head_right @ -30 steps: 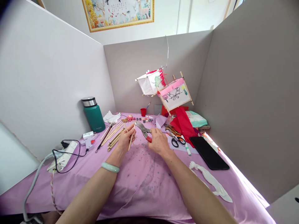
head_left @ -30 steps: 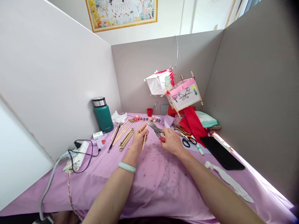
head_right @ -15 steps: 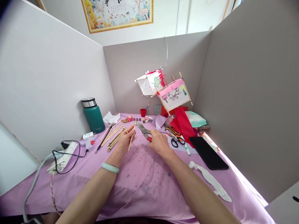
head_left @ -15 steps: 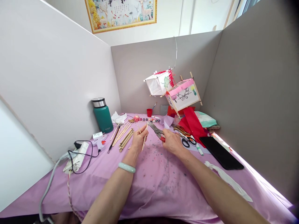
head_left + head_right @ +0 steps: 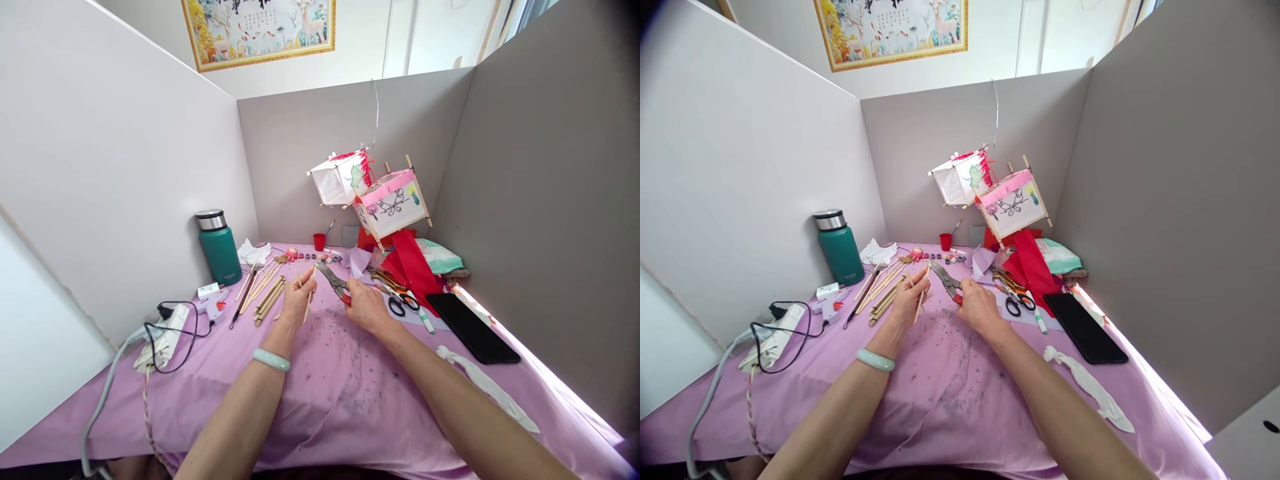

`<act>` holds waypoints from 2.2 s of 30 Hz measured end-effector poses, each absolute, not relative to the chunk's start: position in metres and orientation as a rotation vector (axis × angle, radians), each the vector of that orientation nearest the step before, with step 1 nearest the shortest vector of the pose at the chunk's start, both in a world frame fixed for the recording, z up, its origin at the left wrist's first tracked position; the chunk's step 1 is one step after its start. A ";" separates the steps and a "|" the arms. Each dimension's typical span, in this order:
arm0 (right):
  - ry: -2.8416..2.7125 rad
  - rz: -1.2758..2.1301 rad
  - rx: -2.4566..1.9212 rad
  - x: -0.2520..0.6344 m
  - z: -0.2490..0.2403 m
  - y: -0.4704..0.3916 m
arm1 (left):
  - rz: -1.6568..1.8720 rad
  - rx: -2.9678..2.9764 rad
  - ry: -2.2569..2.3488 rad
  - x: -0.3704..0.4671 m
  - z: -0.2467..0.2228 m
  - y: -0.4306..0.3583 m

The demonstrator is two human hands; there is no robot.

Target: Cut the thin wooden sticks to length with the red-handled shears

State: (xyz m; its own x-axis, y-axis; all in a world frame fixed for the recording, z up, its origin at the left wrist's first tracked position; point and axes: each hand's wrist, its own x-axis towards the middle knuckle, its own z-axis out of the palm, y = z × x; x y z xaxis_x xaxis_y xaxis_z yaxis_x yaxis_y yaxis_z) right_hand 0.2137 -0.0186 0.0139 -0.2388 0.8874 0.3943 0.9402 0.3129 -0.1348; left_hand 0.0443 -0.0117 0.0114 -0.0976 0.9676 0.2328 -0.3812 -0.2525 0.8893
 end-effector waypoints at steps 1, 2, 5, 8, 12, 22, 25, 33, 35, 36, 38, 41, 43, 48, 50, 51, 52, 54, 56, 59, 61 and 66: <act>-2.182 -0.194 -1.642 0.214 0.014 -0.017 | 1.587 1.057 0.811 0.044 0.011 -0.011; -2.176 -0.201 -1.653 0.214 0.013 -0.017 | 1.585 1.061 0.814 0.044 0.011 -0.011; -2.156 -0.148 -1.643 0.214 0.011 -0.015 | 1.560 1.049 0.792 0.044 0.012 -0.011; -2.107 -0.017 -1.604 0.212 0.008 -0.015 | 1.500 1.011 0.695 0.042 0.014 -0.012; -2.001 0.045 -1.551 0.212 0.005 -0.015 | 1.442 0.930 0.600 0.037 0.016 -0.010; -1.936 0.050 -1.384 0.214 -0.002 -0.013 | 1.525 0.749 0.702 0.032 0.010 -0.001; -1.941 0.190 -1.304 0.211 0.000 -0.015 | 1.535 0.762 0.727 0.033 0.012 -0.003; -1.814 0.563 -1.110 0.206 0.011 -0.024 | 1.653 1.321 1.350 0.021 0.016 0.003; -1.809 0.563 -1.105 0.205 0.010 -0.023 | 1.490 1.599 1.781 0.016 0.016 0.005; -1.811 0.561 -1.104 0.205 0.009 -0.022 | 1.349 1.709 1.965 0.014 0.015 0.005; -1.816 0.557 -1.104 0.205 0.008 -0.021 | 1.063 1.841 2.211 0.012 0.014 0.004; -1.816 0.561 -1.096 0.205 0.007 -0.021 | 0.778 1.867 2.335 0.012 0.012 0.001; -1.809 0.580 -1.088 0.205 0.008 -0.022 | 0.723 1.870 2.342 0.012 0.011 0.001; -1.776 0.693 -1.078 0.204 0.009 -0.023 | 1.242 1.872 2.021 0.016 0.012 0.003; -1.748 0.791 -1.049 0.205 0.010 -0.023 | 1.404 1.704 1.679 0.020 0.016 0.001; -1.730 0.853 -1.028 0.205 0.010 -0.023 | 1.438 1.580 1.506 0.022 0.018 0.000; -1.709 0.921 -1.006 0.205 0.011 -0.023 | 1.449 1.452 1.349 0.025 0.020 -0.002; -1.660 1.060 -0.960 0.205 0.013 -0.025 | 1.434 1.260 1.103 0.029 0.023 -0.006; -1.625 1.177 -0.931 0.205 0.017 -0.028 | 1.407 1.165 0.959 0.031 0.025 -0.009; -1.635 1.287 -0.949 0.204 0.021 -0.033 | 1.392 1.109 0.864 0.034 0.024 -0.010; -1.665 1.307 -0.988 0.203 0.023 -0.037 | 1.411 1.115 0.835 0.035 0.023 -0.009; -1.721 1.301 -1.016 0.200 0.022 -0.040 | 1.432 1.152 0.755 0.039 0.021 -0.009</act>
